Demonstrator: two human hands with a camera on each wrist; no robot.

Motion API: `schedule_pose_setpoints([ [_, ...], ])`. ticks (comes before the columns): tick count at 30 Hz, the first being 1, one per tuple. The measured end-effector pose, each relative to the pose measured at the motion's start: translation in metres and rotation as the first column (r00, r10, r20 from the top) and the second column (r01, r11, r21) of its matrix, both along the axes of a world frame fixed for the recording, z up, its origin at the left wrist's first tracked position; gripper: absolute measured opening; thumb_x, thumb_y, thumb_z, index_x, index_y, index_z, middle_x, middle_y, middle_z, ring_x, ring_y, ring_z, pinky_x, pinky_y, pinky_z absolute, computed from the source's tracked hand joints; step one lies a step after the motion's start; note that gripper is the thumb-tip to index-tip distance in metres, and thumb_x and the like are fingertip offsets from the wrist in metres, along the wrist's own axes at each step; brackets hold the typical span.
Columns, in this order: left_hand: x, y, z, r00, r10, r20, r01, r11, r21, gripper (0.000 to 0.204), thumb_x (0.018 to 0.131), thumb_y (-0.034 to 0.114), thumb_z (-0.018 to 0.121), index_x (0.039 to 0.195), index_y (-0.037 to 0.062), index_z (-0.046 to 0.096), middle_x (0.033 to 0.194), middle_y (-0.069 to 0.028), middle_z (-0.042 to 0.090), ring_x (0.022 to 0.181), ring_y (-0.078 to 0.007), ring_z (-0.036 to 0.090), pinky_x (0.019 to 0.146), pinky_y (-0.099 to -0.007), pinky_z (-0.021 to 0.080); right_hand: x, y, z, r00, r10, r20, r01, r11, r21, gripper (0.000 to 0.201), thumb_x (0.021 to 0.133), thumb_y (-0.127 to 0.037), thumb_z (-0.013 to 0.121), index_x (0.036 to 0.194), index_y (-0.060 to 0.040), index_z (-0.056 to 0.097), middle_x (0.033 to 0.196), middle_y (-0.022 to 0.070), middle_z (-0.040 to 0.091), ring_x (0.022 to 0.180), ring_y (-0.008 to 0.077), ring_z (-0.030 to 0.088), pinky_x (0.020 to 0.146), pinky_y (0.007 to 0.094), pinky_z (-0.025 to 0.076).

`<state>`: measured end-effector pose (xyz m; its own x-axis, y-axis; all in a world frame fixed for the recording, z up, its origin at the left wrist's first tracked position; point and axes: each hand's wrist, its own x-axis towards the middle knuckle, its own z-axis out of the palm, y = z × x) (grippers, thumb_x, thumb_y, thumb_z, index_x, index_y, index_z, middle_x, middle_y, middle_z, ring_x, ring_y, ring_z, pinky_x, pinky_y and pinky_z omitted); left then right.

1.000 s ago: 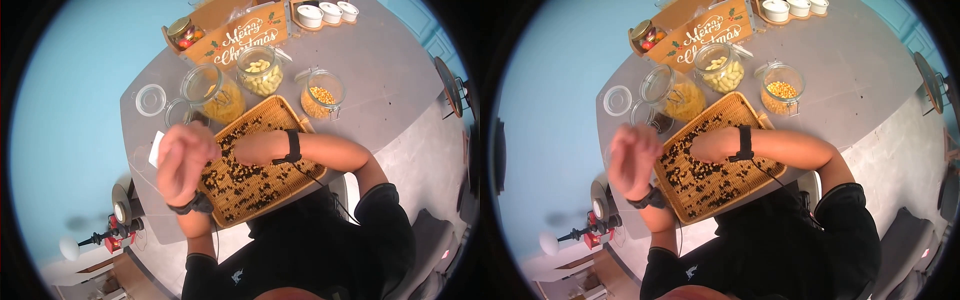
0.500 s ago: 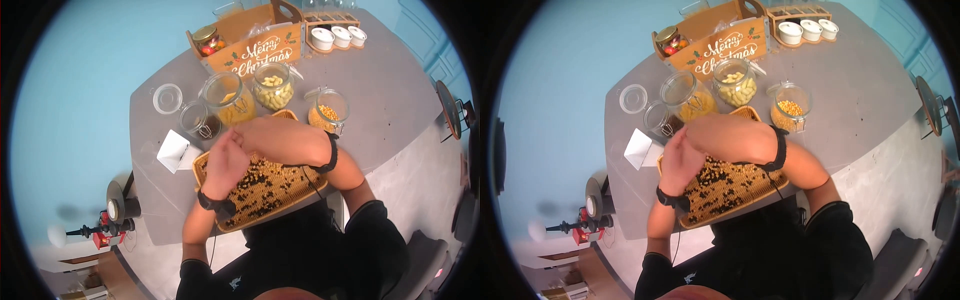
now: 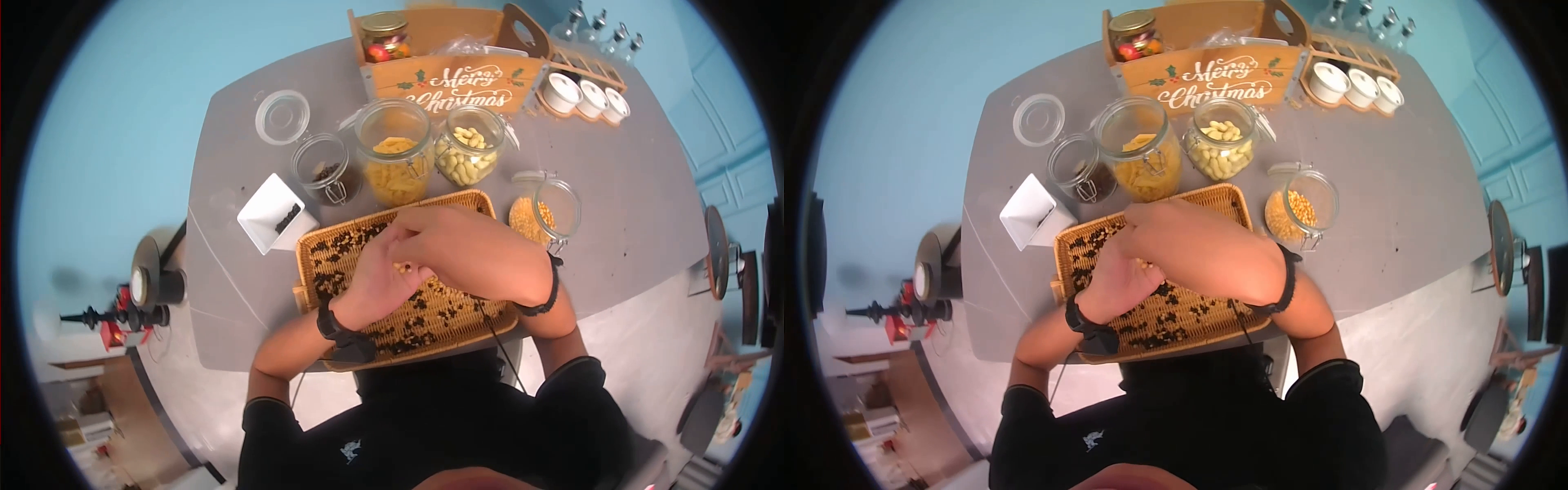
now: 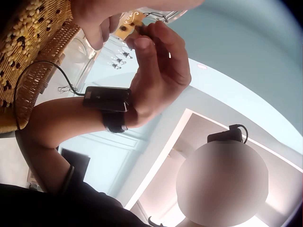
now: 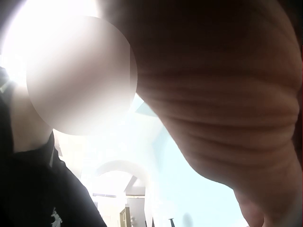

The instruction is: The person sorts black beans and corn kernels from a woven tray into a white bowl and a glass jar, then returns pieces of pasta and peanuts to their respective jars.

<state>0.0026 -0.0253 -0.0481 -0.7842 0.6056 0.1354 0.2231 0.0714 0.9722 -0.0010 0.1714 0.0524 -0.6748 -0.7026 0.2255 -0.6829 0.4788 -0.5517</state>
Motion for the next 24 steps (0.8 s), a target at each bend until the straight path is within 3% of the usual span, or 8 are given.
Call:
schedule_pose_setpoints([
  [3,0.003,-0.003,0.014,0.98,0.015,-0.2,-0.049,0.985,-0.168,0.036,0.117,0.025,0.043,0.146,0.0049,0.051,0.142,-0.0066,0.06,0.132,-0.0212,0.06,0.114,-0.0436,0.054,-0.002,0.0,0.0,1.0,-0.002,0.014,0.002,1.0,0.0,0.042,0.074,0.008,0.069,0.113,-0.0056,0.075,0.112,0.0128,0.069,0.104,0.0377,0.069,0.085,0.0439,0.057],
  [6,0.004,-0.003,-0.002,0.99,0.007,0.144,-0.035,0.981,0.19,0.036,0.117,0.024,0.043,0.146,0.0046,0.05,0.143,-0.0073,0.058,0.132,-0.0225,0.06,0.117,-0.048,0.053,-0.003,-0.001,0.002,0.998,0.002,0.057,-0.001,0.999,-0.034,0.049,0.073,0.011,0.067,0.118,-0.0057,0.075,0.116,0.0138,0.071,0.105,0.039,0.069,0.087,0.045,0.057],
  [9,0.008,0.0,0.006,0.768,-0.173,0.616,-0.211,0.84,0.499,0.038,0.117,0.025,0.039,0.147,0.0033,0.05,0.143,-0.0087,0.057,0.133,-0.025,0.06,0.12,-0.0519,0.051,-0.003,-0.001,0.008,0.995,0.0,0.098,0.005,0.999,-0.05,0.053,0.073,0.013,0.065,0.121,-0.0057,0.074,0.12,0.0145,0.071,0.106,0.0408,0.069,0.087,0.0464,0.057],
  [13,0.01,0.002,0.008,0.787,-0.188,0.587,-0.204,0.819,0.536,0.043,0.117,0.028,0.034,0.146,-0.0012,0.049,0.143,-0.0128,0.059,0.135,-0.0303,0.06,0.122,-0.0548,0.049,-0.002,0.0,0.015,0.994,-0.027,0.102,0.031,0.999,-0.036,0.056,0.073,0.015,0.063,0.124,-0.0055,0.073,0.119,0.0153,0.071,0.106,0.0423,0.069,0.086,0.0468,0.057],
  [15,0.007,0.001,0.0,0.737,-0.374,0.562,-0.176,0.697,0.695,0.046,0.117,0.029,0.033,0.145,-0.0046,0.05,0.144,-0.0165,0.06,0.137,-0.0336,0.06,0.124,-0.0555,0.046,-0.003,0.002,0.017,0.995,-0.029,0.1,0.034,0.999,-0.043,0.057,0.073,0.015,0.062,0.125,-0.0052,0.072,0.118,0.0157,0.072,0.106,0.0426,0.069,0.086,0.0466,0.057],
  [17,0.0,-0.002,-0.011,0.466,-0.729,0.502,-0.335,0.379,0.862,0.049,0.117,0.03,0.033,0.143,-0.0083,0.051,0.144,-0.0206,0.06,0.138,-0.0368,0.059,0.126,-0.0553,0.044,-0.003,0.005,0.017,0.996,-0.015,0.088,0.02,0.998,-0.066,0.058,0.072,0.016,0.062,0.125,-0.0051,0.072,0.117,0.0164,0.072,0.105,0.0429,0.069,0.086,0.0463,0.057],
  [20,0.001,0.004,0.011,0.478,-0.43,0.766,-0.397,0.672,0.625,0.046,0.116,0.033,0.038,0.14,-0.002,0.055,0.137,-0.0125,0.062,0.131,-0.0286,0.061,0.126,-0.0544,0.042,-0.005,0.013,0.021,0.996,0.014,0.085,-0.01,0.999,-0.048,0.053,0.075,0.014,0.063,0.125,-0.0016,0.07,0.108,0.0177,0.07,0.103,0.0433,0.068,0.084,0.0488,0.056],
  [24,-0.002,0.003,-0.005,0.487,-0.486,0.726,-0.369,0.639,0.675,0.051,0.116,0.033,0.036,0.143,-0.0062,0.053,0.14,-0.0143,0.063,0.132,-0.0302,0.06,0.13,-0.0537,0.036,-0.001,0.016,0.026,0.995,-0.059,0.086,0.06,0.998,-0.01,0.048,0.077,0.012,0.066,0.123,-0.0023,0.071,0.109,0.0177,0.07,0.104,0.0435,0.068,0.084,0.0503,0.056],
])
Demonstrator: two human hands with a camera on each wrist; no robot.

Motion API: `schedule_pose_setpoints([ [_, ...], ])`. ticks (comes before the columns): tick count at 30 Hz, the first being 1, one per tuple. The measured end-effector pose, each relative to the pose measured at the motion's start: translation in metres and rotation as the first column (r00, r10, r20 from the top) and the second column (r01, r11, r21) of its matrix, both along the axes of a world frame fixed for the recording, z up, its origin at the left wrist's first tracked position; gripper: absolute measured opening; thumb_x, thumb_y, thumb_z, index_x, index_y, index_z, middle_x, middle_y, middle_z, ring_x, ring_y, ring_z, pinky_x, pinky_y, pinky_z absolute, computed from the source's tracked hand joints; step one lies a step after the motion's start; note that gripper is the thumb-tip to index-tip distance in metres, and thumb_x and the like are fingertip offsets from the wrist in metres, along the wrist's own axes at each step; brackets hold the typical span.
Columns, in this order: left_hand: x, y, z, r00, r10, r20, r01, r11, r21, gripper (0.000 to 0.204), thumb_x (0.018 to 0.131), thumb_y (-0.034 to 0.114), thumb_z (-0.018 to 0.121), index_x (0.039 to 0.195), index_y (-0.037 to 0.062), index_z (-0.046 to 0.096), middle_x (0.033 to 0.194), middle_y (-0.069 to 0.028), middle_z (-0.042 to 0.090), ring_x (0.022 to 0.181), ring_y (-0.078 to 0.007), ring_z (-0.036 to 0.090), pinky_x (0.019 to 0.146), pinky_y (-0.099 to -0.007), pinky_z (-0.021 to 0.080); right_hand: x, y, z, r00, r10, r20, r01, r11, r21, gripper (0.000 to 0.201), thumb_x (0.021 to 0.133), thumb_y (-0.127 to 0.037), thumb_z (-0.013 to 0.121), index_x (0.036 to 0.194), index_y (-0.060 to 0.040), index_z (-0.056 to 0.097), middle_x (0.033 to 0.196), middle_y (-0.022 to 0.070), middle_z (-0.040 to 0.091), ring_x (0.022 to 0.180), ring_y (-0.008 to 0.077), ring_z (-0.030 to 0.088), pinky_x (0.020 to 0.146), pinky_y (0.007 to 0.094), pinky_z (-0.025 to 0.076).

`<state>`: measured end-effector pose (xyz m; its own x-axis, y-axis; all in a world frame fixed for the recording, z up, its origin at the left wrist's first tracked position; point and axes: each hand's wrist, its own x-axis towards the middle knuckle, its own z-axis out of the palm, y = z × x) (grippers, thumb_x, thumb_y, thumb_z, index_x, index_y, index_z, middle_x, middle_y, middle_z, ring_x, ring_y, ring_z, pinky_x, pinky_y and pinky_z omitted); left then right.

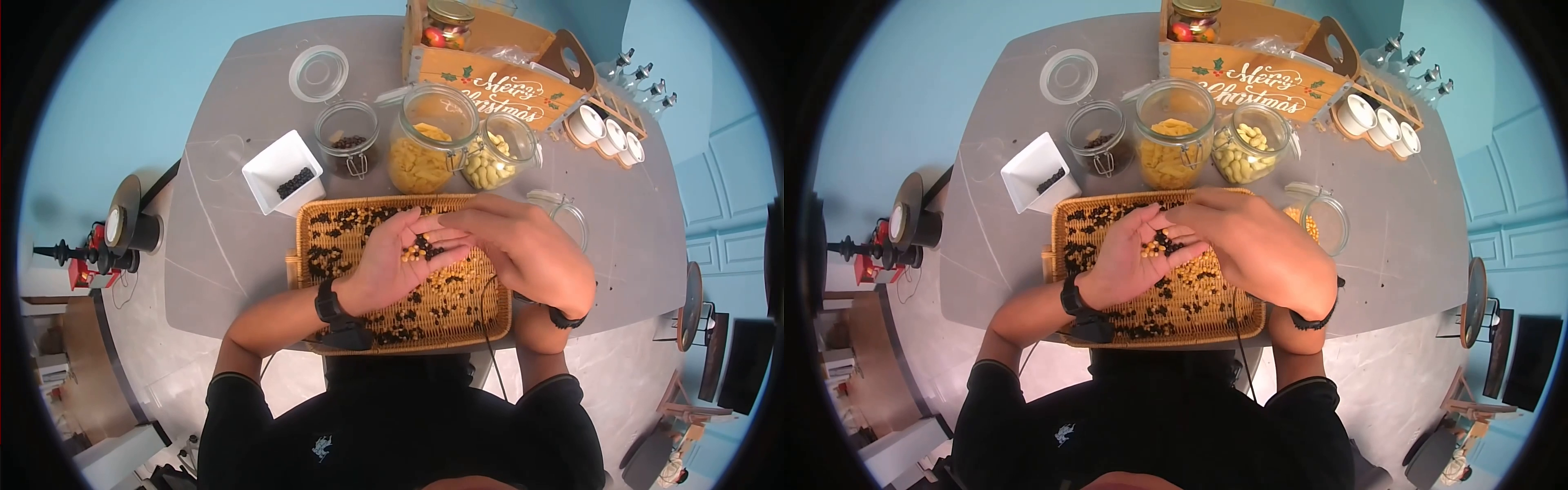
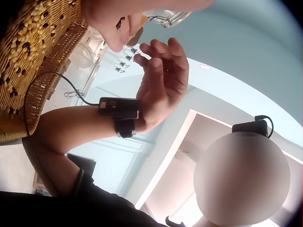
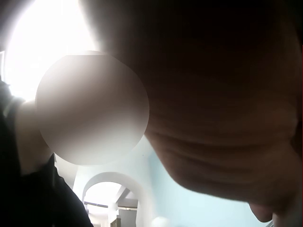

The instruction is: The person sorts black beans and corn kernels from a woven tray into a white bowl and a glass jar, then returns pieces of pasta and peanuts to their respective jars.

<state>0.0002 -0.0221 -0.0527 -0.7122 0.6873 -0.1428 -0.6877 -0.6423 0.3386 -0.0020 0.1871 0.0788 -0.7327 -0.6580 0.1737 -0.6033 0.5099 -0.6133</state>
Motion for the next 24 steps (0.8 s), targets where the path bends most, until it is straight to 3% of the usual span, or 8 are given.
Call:
schedule_pose_setpoints([
  [5,0.004,0.0,0.004,0.992,0.086,0.091,-0.087,0.996,0.009,0.055,0.117,0.035,0.036,0.148,-0.0062,0.052,0.142,-0.0137,0.063,0.135,-0.0286,0.057,0.123,-0.0523,0.042,0.0,-0.012,-0.012,0.999,0.005,0.052,-0.011,0.995,0.101,0.042,0.08,0.006,0.07,0.121,-0.0019,0.07,0.113,0.0176,0.07,0.107,0.0433,0.069,0.085,0.0503,0.057],
  [11,0.006,-0.004,0.013,0.971,0.117,0.209,-0.1,0.991,-0.087,0.051,0.116,0.039,0.04,0.146,0.0007,0.056,0.136,-0.0085,0.062,0.132,-0.0242,0.054,0.117,-0.0487,0.043,-0.003,-0.029,-0.033,0.997,-0.075,-0.03,0.079,0.978,0.193,0.036,0.084,0.0,0.075,0.119,-0.0047,0.073,0.108,0.014,0.071,0.103,0.0399,0.069,0.086,0.0468,0.056],
  [14,0.005,-0.008,-0.008,0.979,0.063,0.195,-0.087,0.989,0.118,0.048,0.116,0.039,0.042,0.143,0.0027,0.058,0.133,-0.007,0.062,0.127,-0.0239,0.055,0.117,-0.0476,0.042,-0.008,-0.032,-0.037,0.994,-0.071,-0.087,0.087,0.976,0.199,0.033,0.084,-0.002,0.074,0.116,-0.0048,0.075,0.103,0.0129,0.069,0.099,0.039,0.069,0.082,0.047,0.056],
  [17,0.004,-0.005,-0.014,0.985,0.091,0.147,-0.102,0.993,0.067,0.046,0.115,0.038,0.044,0.143,0.0038,0.058,0.132,-0.0063,0.063,0.127,-0.0235,0.055,0.117,-0.0482,0.042,-0.009,-0.036,-0.037,0.993,-0.056,-0.105,0.08,0.966,0.246,0.031,0.082,-0.002,0.074,0.112,-0.0049,0.075,0.1,0.012,0.068,0.097,0.038,0.069,0.079,0.0465,0.056],
  [20,0.0,-0.007,-0.04,0.993,0.026,0.117,-0.057,0.96,0.275,0.046,0.115,0.039,0.045,0.142,0.0037,0.058,0.137,-0.0069,0.063,0.132,-0.0237,0.054,0.118,-0.0482,0.041,-0.011,-0.035,-0.04,0.993,-0.065,-0.099,0.085,0.972,0.221,0.031,0.081,-0.002,0.075,0.112,-0.0054,0.075,0.099,0.0124,0.068,0.097,0.0371,0.069,0.08,0.0461,0.056],
  [23,0.006,0.003,0.028,0.93,0.205,0.305,-0.162,0.974,-0.16,0.04,0.115,0.038,0.043,0.119,0.0025,0.062,0.107,-0.006,0.056,0.107,-0.0198,0.051,0.12,-0.0479,0.041,-0.012,-0.033,-0.043,0.993,-0.053,-0.107,0.077,0.968,0.24,0.033,0.081,-0.001,0.073,0.114,-0.0056,0.073,0.1,0.0136,0.068,0.099,0.0385,0.069,0.081,0.0461,0.056],
  [24,0.006,0.002,0.024,0.942,0.202,0.268,-0.16,0.972,-0.169,0.043,0.115,0.039,0.042,0.129,0.0016,0.059,0.122,-0.0076,0.057,0.119,-0.0224,0.051,0.121,-0.0481,0.04,-0.011,-0.034,-0.042,0.994,-0.058,-0.096,0.079,0.968,0.238,0.033,0.082,-0.001,0.072,0.115,-0.0051,0.072,0.101,0.0139,0.068,0.1,0.0391,0.069,0.082,0.0465,0.056],
])
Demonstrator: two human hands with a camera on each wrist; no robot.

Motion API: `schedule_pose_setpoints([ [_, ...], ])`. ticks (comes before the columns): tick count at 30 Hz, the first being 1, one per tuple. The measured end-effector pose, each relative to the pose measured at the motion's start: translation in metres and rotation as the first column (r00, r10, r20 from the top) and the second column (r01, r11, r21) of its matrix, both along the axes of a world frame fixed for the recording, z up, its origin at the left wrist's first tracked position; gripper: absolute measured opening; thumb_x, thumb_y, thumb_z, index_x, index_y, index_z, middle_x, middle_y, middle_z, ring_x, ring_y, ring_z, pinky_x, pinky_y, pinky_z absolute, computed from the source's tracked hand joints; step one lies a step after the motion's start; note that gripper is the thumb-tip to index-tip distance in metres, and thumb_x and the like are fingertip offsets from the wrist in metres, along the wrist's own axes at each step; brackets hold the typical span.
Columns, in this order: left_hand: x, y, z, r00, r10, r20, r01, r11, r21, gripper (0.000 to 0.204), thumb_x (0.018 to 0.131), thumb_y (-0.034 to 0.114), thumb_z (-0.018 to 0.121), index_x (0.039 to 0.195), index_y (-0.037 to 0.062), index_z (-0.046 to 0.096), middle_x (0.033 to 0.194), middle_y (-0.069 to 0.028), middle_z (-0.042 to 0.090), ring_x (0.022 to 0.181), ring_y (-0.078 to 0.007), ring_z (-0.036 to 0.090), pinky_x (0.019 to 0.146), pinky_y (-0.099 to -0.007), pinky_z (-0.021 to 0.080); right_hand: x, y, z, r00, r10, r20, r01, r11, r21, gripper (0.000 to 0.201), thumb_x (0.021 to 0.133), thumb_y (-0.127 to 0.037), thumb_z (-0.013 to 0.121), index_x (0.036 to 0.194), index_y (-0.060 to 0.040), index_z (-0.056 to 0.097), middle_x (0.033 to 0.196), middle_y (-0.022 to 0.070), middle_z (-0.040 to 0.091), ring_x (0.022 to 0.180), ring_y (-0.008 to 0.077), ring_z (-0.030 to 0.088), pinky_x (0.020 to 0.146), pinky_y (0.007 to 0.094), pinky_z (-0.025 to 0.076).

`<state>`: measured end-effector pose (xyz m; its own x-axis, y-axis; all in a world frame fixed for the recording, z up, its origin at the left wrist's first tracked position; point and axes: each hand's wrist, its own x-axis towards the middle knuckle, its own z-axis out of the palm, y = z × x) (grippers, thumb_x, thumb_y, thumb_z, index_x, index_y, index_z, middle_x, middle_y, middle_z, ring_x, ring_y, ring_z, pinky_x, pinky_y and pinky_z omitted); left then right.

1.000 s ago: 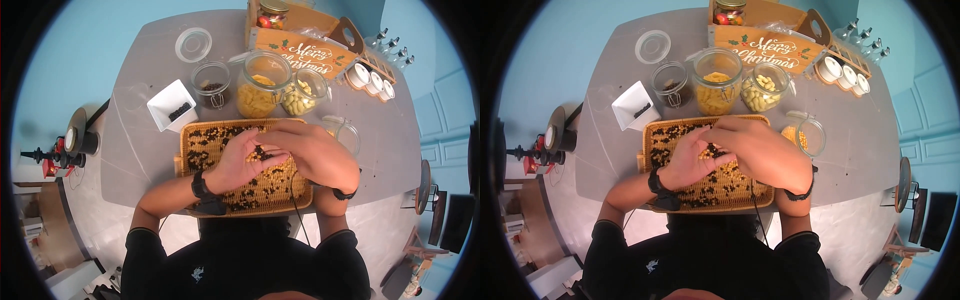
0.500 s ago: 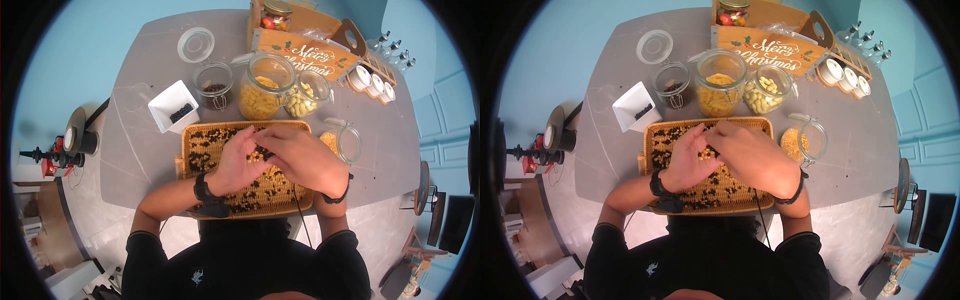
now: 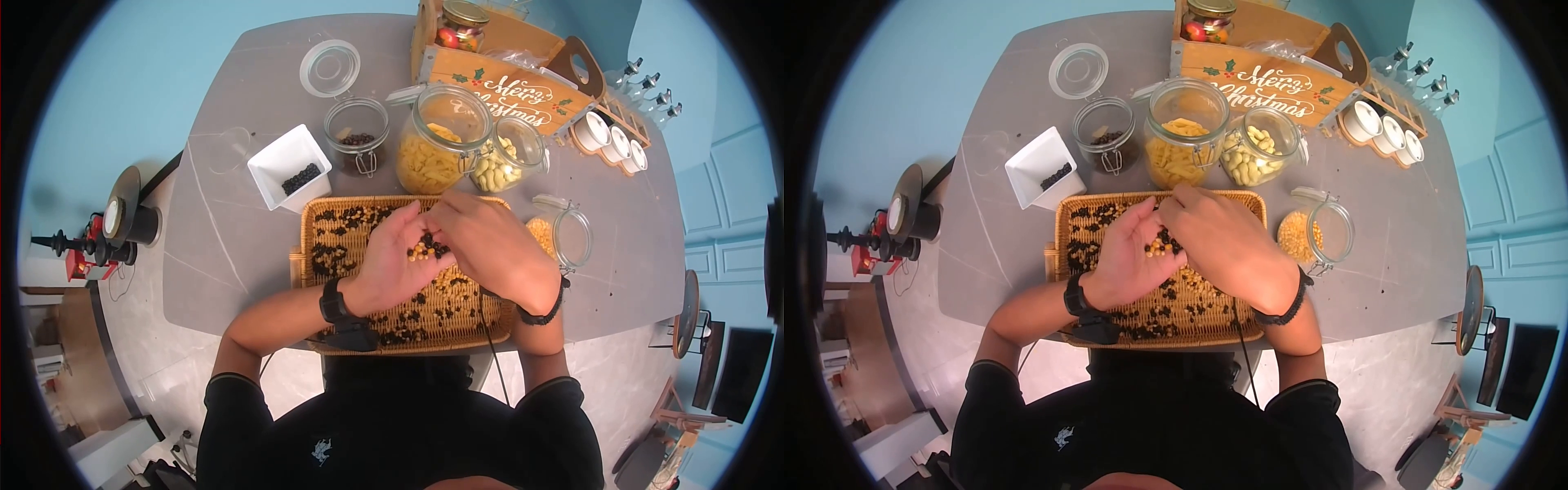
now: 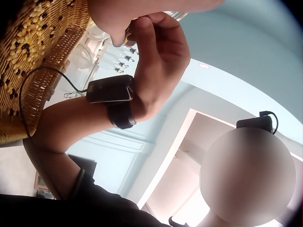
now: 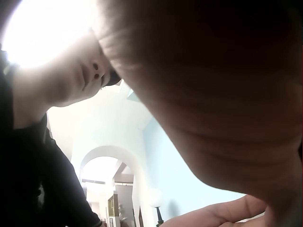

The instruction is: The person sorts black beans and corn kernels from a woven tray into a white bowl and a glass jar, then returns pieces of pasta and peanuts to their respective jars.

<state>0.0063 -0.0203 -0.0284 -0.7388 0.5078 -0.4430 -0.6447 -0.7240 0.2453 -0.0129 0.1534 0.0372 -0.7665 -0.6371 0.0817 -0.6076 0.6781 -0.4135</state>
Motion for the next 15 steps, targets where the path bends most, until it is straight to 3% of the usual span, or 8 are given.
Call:
schedule_pose_setpoints([
  [3,-0.004,-0.002,-0.015,0.988,-0.036,-0.149,0.04,0.999,0.028,0.06,0.115,0.044,0.038,0.152,-0.0013,0.052,0.155,-0.0127,0.057,0.146,-0.0288,0.05,0.124,-0.049,0.037,0.002,-0.004,0.004,0.998,0.056,0.011,-0.055,0.997,-0.049,0.032,0.084,0.0,0.07,0.115,-0.0035,0.069,0.105,0.0148,0.069,0.103,0.0406,0.068,0.086,0.0479,0.055],
  [5,-0.007,-0.003,-0.018,0.95,-0.071,-0.304,0.116,0.984,0.134,0.069,0.115,0.05,0.034,0.156,-0.0034,0.048,0.159,-0.0168,0.054,0.149,-0.0314,0.048,0.127,-0.05,0.035,0.002,-0.007,-0.002,0.985,0.171,-0.013,-0.171,0.976,-0.134,0.03,0.086,0.001,0.068,0.115,-0.0025,0.068,0.108,0.0153,0.069,0.105,0.0415,0.068,0.09,0.049,0.054],
  [11,-0.006,-0.004,-0.009,0.958,-0.075,-0.276,0.125,0.977,0.171,0.086,0.11,0.065,0.03,0.157,-0.0053,0.047,0.159,-0.0219,0.054,0.153,-0.0341,0.046,0.13,-0.0506,0.031,0.008,-0.014,-0.001,0.991,0.129,0.025,-0.128,0.991,-0.042,0.029,0.089,-0.005,0.072,0.117,-0.0035,0.069,0.115,0.013,0.068,0.118,0.037,0.065,0.098,0.0479,0.052],
  [15,-0.005,-0.01,-0.002,0.959,-0.098,-0.265,0.124,0.989,0.08,0.089,0.109,0.068,0.031,0.157,-0.0056,0.047,0.159,-0.0224,0.053,0.152,-0.0351,0.046,0.129,-0.0512,0.033,0.011,-0.014,0.003,0.987,0.148,0.058,-0.141,0.984,-0.108,0.035,0.087,-0.01,0.077,0.121,-0.0033,0.069,0.118,0.0117,0.068,0.121,0.0355,0.064,0.101,0.0468,0.051],
])
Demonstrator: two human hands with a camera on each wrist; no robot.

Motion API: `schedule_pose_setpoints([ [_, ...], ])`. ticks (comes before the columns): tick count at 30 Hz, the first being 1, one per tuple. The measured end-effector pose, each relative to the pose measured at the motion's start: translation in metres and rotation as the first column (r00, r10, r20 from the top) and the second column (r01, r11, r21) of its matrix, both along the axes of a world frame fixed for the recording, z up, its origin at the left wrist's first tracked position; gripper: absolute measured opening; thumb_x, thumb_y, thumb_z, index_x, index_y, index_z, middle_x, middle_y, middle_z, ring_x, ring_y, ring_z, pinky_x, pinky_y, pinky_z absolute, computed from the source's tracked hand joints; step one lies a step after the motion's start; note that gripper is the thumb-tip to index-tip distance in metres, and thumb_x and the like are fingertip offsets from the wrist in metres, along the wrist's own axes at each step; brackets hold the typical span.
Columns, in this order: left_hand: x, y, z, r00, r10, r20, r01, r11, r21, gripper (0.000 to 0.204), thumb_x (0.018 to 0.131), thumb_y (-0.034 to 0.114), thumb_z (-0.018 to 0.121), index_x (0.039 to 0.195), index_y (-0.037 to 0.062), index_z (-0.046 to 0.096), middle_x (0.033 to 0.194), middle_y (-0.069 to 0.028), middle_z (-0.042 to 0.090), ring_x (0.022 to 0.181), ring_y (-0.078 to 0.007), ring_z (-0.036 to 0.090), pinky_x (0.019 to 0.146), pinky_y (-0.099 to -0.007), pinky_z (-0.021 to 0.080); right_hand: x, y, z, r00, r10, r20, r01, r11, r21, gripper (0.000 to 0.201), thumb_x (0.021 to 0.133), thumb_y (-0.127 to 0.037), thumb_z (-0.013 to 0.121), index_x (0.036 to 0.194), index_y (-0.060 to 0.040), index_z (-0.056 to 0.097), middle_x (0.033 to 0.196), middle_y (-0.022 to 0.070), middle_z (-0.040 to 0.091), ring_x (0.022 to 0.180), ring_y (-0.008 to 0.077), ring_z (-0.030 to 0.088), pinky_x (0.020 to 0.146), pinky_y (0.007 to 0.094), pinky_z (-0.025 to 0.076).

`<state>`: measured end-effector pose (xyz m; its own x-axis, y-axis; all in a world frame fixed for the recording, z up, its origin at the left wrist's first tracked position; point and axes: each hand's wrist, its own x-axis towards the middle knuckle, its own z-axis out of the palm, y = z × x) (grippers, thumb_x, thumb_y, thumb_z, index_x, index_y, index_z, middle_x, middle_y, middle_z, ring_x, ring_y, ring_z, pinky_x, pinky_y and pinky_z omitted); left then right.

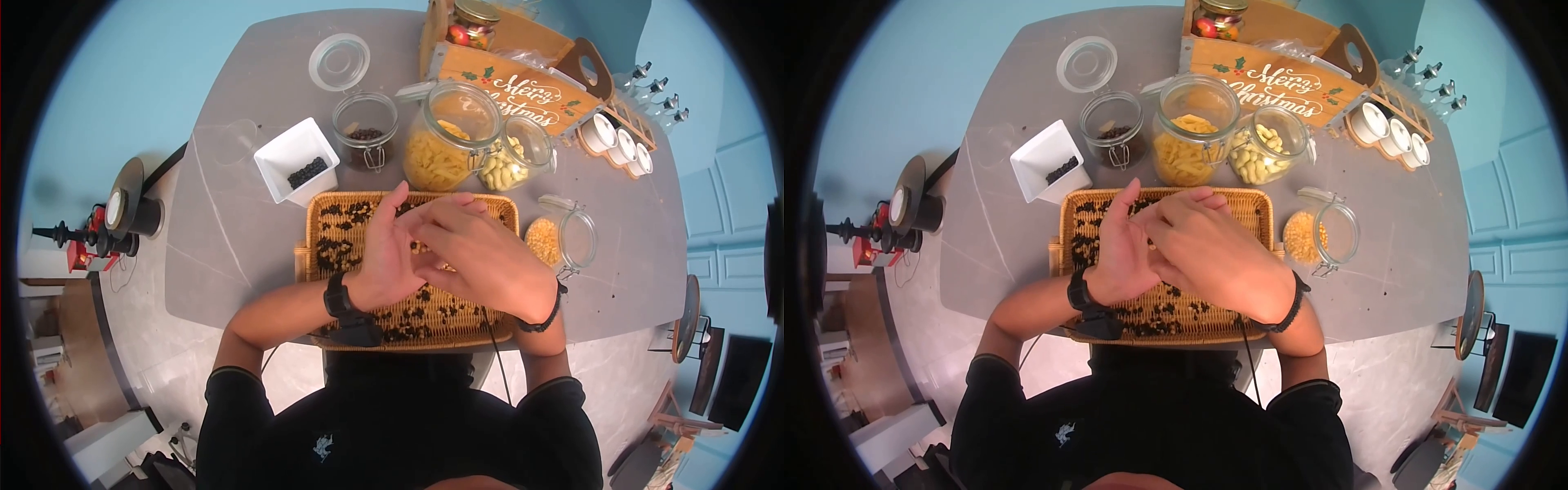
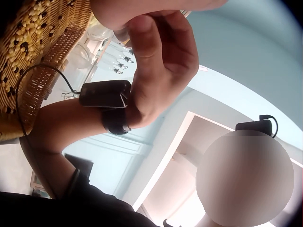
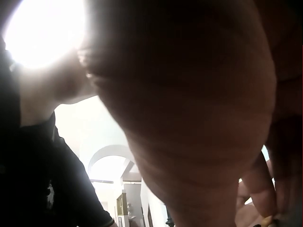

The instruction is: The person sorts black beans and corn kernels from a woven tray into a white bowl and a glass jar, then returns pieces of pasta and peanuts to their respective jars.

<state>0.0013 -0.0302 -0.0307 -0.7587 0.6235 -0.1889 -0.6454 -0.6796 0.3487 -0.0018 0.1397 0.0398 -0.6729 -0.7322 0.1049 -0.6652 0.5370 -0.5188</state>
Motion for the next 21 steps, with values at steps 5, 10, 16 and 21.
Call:
schedule_pose_setpoints([
  [5,0.001,0.004,0.001,1.0,0.004,-0.003,-0.004,0.999,0.05,0.091,0.108,0.069,0.031,0.157,-0.0064,0.047,0.159,-0.0233,0.053,0.151,-0.0356,0.048,0.127,-0.0523,0.034,-0.003,0.0,-0.003,0.998,-0.032,0.05,0.032,0.999,0.001,0.034,0.085,-0.012,0.08,0.116,-0.0016,0.069,0.117,0.0124,0.069,0.118,0.0379,0.064,0.101,0.0455,0.051],
  [10,0.002,0.004,-0.002,0.998,-0.014,0.065,0.009,0.996,0.086,0.087,0.107,0.068,0.039,0.155,-0.0048,0.049,0.157,-0.0208,0.055,0.149,-0.0346,0.05,0.127,-0.0527,0.034,-0.008,0.001,-0.006,1.0,-0.001,-0.011,0.001,1.0,0.001,0.028,0.085,-0.011,0.078,0.111,-0.0023,0.071,0.111,0.0133,0.071,0.107,0.0405,0.068,0.093,0.0467,0.055],
  [16,0.006,0.002,-0.007,0.99,-0.011,0.142,-0.001,0.997,0.081,0.077,0.105,0.067,0.051,0.143,0.0007,0.058,0.147,-0.0149,0.062,0.141,-0.0301,0.055,0.122,-0.0519,0.038,-0.007,-0.004,-0.006,0.996,0.002,-0.091,0.006,0.996,0.089,0.025,0.083,-0.011,0.076,0.107,-0.0042,0.072,0.102,0.0122,0.07,0.098,0.0383,0.07,0.081,0.0485,0.057],
  [21,0.005,0.002,-0.02,0.992,-0.045,0.121,0.028,0.991,0.132,0.072,0.105,0.066,0.052,0.14,0.0043,0.06,0.145,-0.0117,0.064,0.139,-0.0279,0.057,0.119,-0.051,0.041,-0.006,-0.009,-0.008,0.993,-0.011,-0.114,0.025,0.992,0.123,0.024,0.082,-0.013,0.076,0.105,-0.0063,0.072,0.096,0.0108,0.068,0.095,0.0356,0.07,0.077,0.0484,0.056],
])
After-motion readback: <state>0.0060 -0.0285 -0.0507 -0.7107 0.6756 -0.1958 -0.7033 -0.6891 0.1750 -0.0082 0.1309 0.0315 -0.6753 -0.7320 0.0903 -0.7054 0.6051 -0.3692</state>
